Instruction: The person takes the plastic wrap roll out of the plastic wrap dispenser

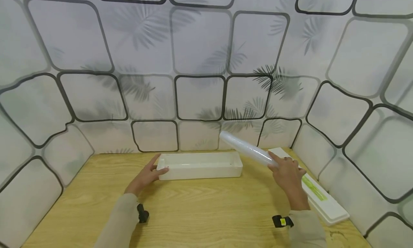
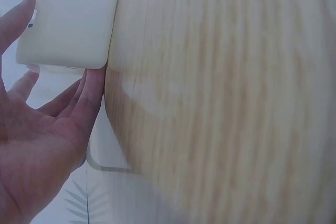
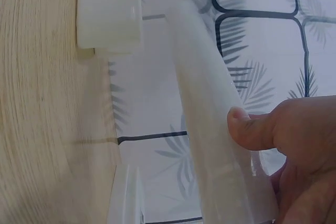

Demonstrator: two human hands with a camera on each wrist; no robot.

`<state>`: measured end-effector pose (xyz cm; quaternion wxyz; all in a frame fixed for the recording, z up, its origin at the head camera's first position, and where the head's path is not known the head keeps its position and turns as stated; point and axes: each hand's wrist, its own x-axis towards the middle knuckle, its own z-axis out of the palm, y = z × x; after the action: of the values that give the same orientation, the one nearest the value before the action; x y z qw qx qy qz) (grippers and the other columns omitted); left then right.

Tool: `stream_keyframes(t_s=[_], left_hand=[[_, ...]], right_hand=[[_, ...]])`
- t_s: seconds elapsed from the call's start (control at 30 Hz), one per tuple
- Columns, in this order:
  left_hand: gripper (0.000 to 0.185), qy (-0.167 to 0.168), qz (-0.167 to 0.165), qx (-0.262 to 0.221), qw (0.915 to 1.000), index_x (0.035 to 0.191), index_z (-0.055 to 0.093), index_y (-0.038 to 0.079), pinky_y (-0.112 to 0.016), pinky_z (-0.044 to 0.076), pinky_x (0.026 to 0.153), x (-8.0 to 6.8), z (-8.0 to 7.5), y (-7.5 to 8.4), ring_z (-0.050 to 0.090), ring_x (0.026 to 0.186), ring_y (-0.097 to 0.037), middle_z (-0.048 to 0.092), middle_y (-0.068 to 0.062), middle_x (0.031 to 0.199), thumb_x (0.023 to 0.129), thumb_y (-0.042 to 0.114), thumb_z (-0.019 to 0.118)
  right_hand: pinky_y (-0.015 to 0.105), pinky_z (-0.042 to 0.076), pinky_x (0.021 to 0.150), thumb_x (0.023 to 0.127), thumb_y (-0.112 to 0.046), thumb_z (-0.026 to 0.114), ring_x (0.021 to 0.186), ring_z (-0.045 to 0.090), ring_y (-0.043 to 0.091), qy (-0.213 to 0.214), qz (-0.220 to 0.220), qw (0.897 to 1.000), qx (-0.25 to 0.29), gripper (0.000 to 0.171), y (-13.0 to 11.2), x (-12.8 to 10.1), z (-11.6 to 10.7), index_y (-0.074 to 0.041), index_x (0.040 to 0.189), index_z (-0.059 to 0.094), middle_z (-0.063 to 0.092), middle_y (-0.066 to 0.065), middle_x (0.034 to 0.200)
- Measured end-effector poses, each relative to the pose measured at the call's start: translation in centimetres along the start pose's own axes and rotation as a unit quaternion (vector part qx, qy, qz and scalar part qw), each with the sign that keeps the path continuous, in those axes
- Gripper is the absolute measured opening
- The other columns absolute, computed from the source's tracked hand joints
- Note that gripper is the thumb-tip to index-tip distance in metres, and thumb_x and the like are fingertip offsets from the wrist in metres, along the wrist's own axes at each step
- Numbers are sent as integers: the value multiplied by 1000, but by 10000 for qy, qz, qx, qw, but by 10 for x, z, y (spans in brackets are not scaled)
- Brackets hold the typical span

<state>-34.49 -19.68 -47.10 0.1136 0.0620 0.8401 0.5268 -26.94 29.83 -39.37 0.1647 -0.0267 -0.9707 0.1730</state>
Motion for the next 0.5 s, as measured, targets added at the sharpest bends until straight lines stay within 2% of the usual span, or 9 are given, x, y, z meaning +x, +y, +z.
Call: stream_keyframes(t_s=[0.2,0.5], left_hand=[[97,8,94,37,9999,168,1,23,-61,40,117,-1,0,0,43,145,-50,24,-37,163,100,45,66],[97,40,139,13,9999,168,1,22,-60,42,116,1,1,-1,44,145,-49,26,-37,163,100,44,67]], right_hand=[[82,33,86,103,-26,62,112,51,61,-374,346,9987,12,53,9,3,-2,-18,154,49,57,40,126],[84,28,90,103,-24,60,119,46,64,-574,712,9957,126,52,26,4,3,-14,153,49,54,43,130]])
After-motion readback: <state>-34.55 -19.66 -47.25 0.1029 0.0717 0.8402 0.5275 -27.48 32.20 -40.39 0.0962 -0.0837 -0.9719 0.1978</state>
